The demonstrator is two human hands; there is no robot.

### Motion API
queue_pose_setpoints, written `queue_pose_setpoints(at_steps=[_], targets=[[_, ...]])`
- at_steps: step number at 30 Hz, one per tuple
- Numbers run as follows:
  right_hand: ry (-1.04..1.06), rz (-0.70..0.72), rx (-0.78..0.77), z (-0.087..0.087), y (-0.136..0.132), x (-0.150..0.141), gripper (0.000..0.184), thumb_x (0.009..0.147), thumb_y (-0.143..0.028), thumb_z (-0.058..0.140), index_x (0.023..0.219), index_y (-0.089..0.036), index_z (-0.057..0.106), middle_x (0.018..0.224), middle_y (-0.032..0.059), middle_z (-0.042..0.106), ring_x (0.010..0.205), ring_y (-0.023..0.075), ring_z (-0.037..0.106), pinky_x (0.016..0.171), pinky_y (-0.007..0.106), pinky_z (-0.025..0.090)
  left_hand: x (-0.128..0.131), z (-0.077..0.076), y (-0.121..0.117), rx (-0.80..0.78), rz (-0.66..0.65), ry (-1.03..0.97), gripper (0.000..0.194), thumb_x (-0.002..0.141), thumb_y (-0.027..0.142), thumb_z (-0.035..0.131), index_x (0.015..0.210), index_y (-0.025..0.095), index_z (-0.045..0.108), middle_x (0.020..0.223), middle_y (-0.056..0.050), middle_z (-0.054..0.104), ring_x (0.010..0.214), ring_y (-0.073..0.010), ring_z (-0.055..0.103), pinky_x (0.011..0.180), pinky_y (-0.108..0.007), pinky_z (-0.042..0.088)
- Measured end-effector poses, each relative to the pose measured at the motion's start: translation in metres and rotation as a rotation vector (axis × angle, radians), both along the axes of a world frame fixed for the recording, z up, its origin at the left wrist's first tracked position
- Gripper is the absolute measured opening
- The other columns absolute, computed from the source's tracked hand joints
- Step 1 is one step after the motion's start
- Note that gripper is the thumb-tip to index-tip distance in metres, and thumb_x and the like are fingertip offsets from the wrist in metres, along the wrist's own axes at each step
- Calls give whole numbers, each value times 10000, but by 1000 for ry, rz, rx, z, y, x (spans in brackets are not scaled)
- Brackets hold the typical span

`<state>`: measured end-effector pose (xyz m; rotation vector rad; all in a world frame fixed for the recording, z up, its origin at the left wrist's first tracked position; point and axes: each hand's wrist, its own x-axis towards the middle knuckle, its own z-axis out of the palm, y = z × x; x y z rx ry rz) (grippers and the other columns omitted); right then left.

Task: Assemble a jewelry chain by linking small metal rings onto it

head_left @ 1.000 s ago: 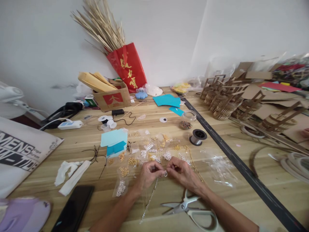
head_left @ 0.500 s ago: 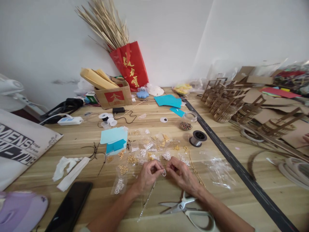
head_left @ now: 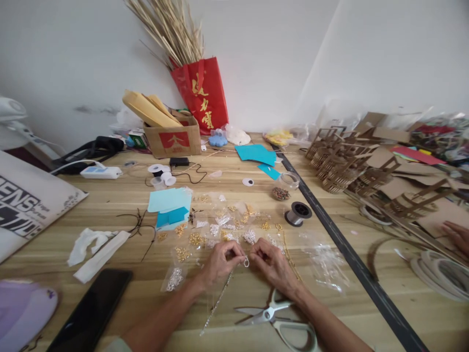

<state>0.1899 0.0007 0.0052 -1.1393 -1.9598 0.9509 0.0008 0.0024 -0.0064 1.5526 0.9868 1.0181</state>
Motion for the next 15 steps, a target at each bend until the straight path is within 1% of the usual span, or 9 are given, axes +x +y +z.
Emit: queue_pose_setpoints(at_steps=[4, 8, 12, 15], targets=[[44, 17, -84, -3, 3, 5, 211, 905, -363, 550, 803, -186, 602, 709, -7, 521, 638, 137, 495, 558, 242, 380, -1, 0, 2, -76, 9, -64, 200, 738, 285, 723, 641, 143, 621, 695, -46, 664, 640, -144, 577, 586, -232, 429], [90, 24, -100, -3, 5, 8, 220, 897, -396, 561, 910, -191, 642, 757, 7, 545, 684, 147, 531, 577, 243, 416, -3, 3, 3, -141, 13, -139, 257, 702, 338, 762, 638, 135, 618, 664, -26, 639, 612, -124, 551, 574, -223, 412], [134, -2, -100, -5, 5, 8, 236, 896, -410, 561, 841, -191, 629, 772, 16, 566, 679, 147, 544, 558, 237, 433, -4, 7, 3, -239, -8, -220, 332, 678, 411, 785, 658, 132, 608, 634, -12, 622, 579, -117, 546, 565, -227, 421], [160, -21, -89, -6, 5, 6, 229, 894, -399, 568, 809, -191, 612, 766, 16, 567, 682, 148, 541, 556, 234, 440, -4, 6, 3, -245, -38, -235, 332, 706, 424, 763, 676, 132, 608, 643, -14, 623, 593, -124, 559, 587, -239, 437]])
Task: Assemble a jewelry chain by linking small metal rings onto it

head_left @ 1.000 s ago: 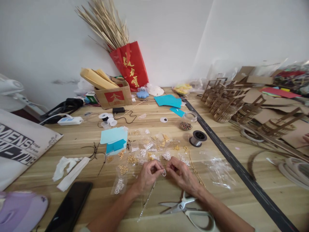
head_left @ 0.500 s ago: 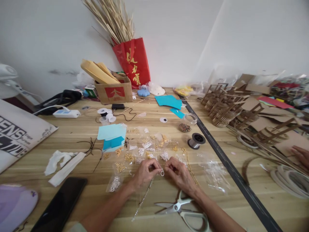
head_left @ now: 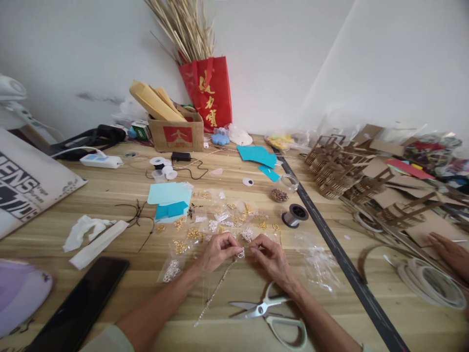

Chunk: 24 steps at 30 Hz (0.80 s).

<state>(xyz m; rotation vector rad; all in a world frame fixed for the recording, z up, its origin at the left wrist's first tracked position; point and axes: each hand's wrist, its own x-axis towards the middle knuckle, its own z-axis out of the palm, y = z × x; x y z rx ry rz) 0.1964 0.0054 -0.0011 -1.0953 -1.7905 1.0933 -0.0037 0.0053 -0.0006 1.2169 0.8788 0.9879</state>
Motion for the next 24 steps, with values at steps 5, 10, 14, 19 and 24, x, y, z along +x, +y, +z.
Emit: queue_pose_setpoints(at_steps=[5, 10, 14, 19, 24], targets=[[3, -22, 63, 3, -3, -3, 222, 908, -372, 553, 782, -192, 579, 748, 18, 556, 680, 151, 524, 558, 239, 426, 0, -7, 0, 149, 5, 56, 311, 749, 395, 730, 659, 136, 583, 715, -39, 634, 652, -131, 559, 605, -235, 420], [-49, 8, 151, 7, -6, -3, 238, 931, -369, 517, 774, -196, 557, 736, 15, 542, 678, 156, 514, 589, 261, 414, 2, -9, 0, 192, 20, 84, 308, 759, 385, 710, 643, 148, 551, 707, -38, 626, 640, -132, 555, 588, -233, 413], [-43, 13, 163, 9, -7, -3, 251, 941, -391, 496, 784, -202, 549, 743, 14, 534, 679, 159, 515, 586, 258, 412, 2, -8, -1, 203, -8, 112, 271, 758, 338, 705, 631, 151, 556, 682, -36, 626, 636, -139, 563, 595, -239, 423], [-52, -1, 172, 10, -6, -2, 235, 943, -359, 490, 783, -199, 551, 744, 12, 533, 669, 155, 507, 585, 259, 397, 0, -9, -1, 225, -41, 136, 241, 771, 303, 685, 629, 156, 556, 676, -33, 629, 647, -146, 579, 607, -243, 435], [-72, 1, 178, 9, -5, -1, 235, 939, -350, 488, 778, -196, 560, 742, 15, 539, 670, 155, 505, 589, 262, 395, 0, -9, -1, 233, -54, 151, 215, 769, 272, 683, 632, 156, 565, 691, -41, 641, 661, -151, 589, 617, -247, 443]])
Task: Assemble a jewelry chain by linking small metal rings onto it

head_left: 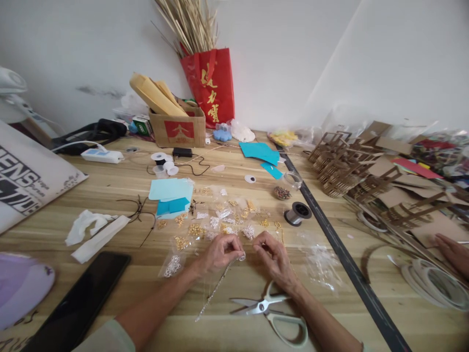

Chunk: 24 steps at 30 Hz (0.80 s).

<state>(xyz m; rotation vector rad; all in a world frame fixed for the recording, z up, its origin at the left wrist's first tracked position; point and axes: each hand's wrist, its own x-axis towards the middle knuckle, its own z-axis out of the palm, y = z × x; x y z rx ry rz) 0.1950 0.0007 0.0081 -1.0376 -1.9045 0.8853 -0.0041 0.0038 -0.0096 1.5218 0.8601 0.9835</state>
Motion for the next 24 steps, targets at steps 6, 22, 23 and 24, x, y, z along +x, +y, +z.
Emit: queue_pose_setpoints(at_steps=[6, 22, 23, 24], targets=[[65, -33, -61, -1, 0, -3, 222, 926, -357, 519, 778, -198, 565, 743, 13, 542, 663, 153, 513, 569, 248, 416, 0, -1, -1, -18, 18, -17, 201, 761, 259, 701, 647, 145, 581, 704, -43, 642, 659, -144, 584, 622, -246, 451], [152, 20, -171, -4, -2, -7, 254, 929, -316, 539, 1175, -251, 536, 1067, 71, 590, 911, 196, 622, 694, 286, 538, 3, 2, -2, -287, 23, -229, 325, 646, 308, 822, 849, 117, 654, 742, -30, 667, 660, -121, 601, 627, -238, 469], [139, -10, -146, -4, -3, -8, 292, 925, -304, 541, 1211, -259, 505, 1119, 79, 563, 913, 193, 620, 678, 282, 540, 2, 1, -2, -275, 41, -228, 316, 648, 300, 821, 849, 117, 660, 751, -33, 667, 668, -121, 599, 630, -238, 470], [123, -46, -104, -5, -3, -8, 321, 921, -290, 543, 1235, -264, 482, 1172, 89, 527, 907, 187, 616, 659, 278, 540, 2, 1, -1, -261, 61, -230, 308, 648, 294, 821, 845, 117, 663, 756, -33, 666, 674, -122, 595, 633, -237, 470]])
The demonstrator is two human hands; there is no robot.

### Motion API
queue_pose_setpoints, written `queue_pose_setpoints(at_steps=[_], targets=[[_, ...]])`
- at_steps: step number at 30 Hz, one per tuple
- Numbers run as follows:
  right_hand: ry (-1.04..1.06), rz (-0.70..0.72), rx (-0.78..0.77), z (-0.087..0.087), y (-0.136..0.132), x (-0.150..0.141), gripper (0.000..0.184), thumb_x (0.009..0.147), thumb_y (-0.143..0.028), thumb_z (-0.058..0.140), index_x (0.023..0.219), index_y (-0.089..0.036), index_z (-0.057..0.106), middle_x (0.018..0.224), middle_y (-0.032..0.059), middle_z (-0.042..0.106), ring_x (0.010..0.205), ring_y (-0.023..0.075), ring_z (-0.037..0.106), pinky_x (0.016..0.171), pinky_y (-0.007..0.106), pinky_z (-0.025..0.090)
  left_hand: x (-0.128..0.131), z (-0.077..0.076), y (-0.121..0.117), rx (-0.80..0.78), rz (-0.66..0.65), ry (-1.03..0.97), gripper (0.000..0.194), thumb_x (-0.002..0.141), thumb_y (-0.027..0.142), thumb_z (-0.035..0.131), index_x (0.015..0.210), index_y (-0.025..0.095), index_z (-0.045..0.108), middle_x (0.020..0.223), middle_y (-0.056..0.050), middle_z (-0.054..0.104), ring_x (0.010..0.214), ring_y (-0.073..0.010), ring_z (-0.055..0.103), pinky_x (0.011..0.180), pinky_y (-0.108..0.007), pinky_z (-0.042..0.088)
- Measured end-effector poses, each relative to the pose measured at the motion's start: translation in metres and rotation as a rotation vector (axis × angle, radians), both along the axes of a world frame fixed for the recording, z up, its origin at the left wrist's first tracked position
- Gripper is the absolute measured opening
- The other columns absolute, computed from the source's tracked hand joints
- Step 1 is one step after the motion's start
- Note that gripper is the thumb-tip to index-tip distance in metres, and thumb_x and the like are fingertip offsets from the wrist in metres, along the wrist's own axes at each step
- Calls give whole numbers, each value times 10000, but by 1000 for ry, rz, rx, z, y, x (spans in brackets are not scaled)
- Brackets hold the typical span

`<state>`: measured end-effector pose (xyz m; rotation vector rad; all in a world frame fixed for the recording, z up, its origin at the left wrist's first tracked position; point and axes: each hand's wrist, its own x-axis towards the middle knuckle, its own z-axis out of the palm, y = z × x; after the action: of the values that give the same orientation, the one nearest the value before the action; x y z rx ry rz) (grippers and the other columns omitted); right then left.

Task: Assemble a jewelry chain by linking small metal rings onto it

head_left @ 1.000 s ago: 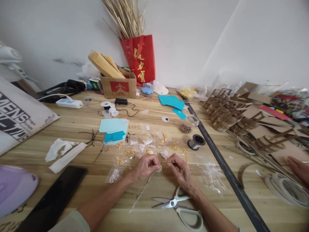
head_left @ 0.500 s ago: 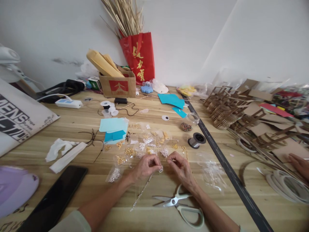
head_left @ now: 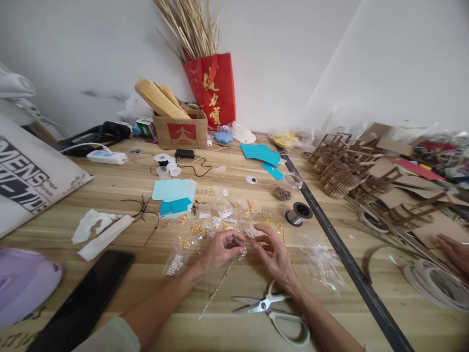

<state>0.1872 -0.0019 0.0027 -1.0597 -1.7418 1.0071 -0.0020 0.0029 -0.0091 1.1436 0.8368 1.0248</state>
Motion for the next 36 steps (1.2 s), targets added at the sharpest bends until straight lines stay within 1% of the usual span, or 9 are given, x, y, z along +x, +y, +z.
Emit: queue_pose_setpoints(at_steps=[2, 5, 9, 14, 18, 23, 26, 30, 36], targets=[[-43, -85, 109, -2, 0, 0, 317, 913, -259, 542, 1223, -257, 476, 1228, 103, 462, 868, 169, 598, 620, 268, 532, 0, -2, 1, 17, 41, -8, 298, 649, 286, 819, 842, 119, 665, 761, -31, 659, 687, -122, 589, 639, -237, 470], [-107, -156, 283, -2, -2, 1, 156, 906, -209, 536, 1061, -225, 523, 1083, 82, 496, 775, 150, 552, 569, 250, 495, 1, -3, 2, 11, 81, -22, 305, 647, 290, 820, 845, 119, 663, 744, -23, 641, 673, -117, 575, 622, -230, 464], [-253, -32, 386, 1, -6, 0, 27, 904, -205, 557, 923, -215, 542, 871, 41, 557, 701, 150, 528, 594, 264, 464, 3, 0, 0, -6, 86, -31, 317, 650, 304, 819, 849, 120, 655, 714, -14, 632, 649, -117, 575, 607, -230, 462], [-338, 67, 328, 0, -10, -6, 188, 872, -334, 638, 1002, -212, 580, 826, 37, 622, 732, 177, 588, 633, 277, 469, 5, 7, -4, -8, 56, -30, 300, 673, 294, 803, 869, 118, 659, 770, -36, 676, 702, -134, 611, 658, -239, 469], [-273, 89, 204, 0, -9, -7, 128, 928, -305, 552, 964, -204, 622, 767, 26, 656, 656, 155, 604, 601, 253, 469, 4, 10, -5, -14, 48, 11, 267, 700, 328, 777, 815, 114, 667, 742, -34, 669, 683, -139, 610, 645, -244, 478], [-223, 100, 103, 6, -6, -5, 198, 946, -281, 517, 1050, -205, 667, 826, 37, 687, 708, 161, 630, 634, 251, 481, 3, 10, -4, 0, 63, 27, 300, 762, 401, 717, 852, 121, 659, 713, -23, 639, 651, -134, 592, 620, -251, 484], [-204, 78, 88, 5, -4, -2, 226, 954, -284, 500, 1075, -211, 676, 847, 43, 690, 725, 162, 633, 644, 253, 483, 3, 10, -5, -20, 26, 3, 330, 746, 385, 738, 922, 127, 632, 790, -38, 653, 631, -118, 583, 615, -250, 479], [-155, 80, 37, 1, -5, 0, 228, 944, -311, 523, 1069, -216, 687, 915, 59, 707, 789, 176, 653, 672, 260, 504, 5, 13, -9, -59, -92, -12, 427, 719, 306, 766, 1069, 143, 584, 977, -95, 679, 755, -153, 619, 675, -270, 491], [-20, 88, -145, -2, -5, 0, 216, 912, -372, 580, 984, -204, 695, 863, 46, 708, 729, 167, 653, 622, 251, 511, 9, 10, -13, 2, -44, 144, 429, 731, 229, 739, 1121, 157, 576, 681, 13, 619, 639, -124, 567, 624, -239, 443]])
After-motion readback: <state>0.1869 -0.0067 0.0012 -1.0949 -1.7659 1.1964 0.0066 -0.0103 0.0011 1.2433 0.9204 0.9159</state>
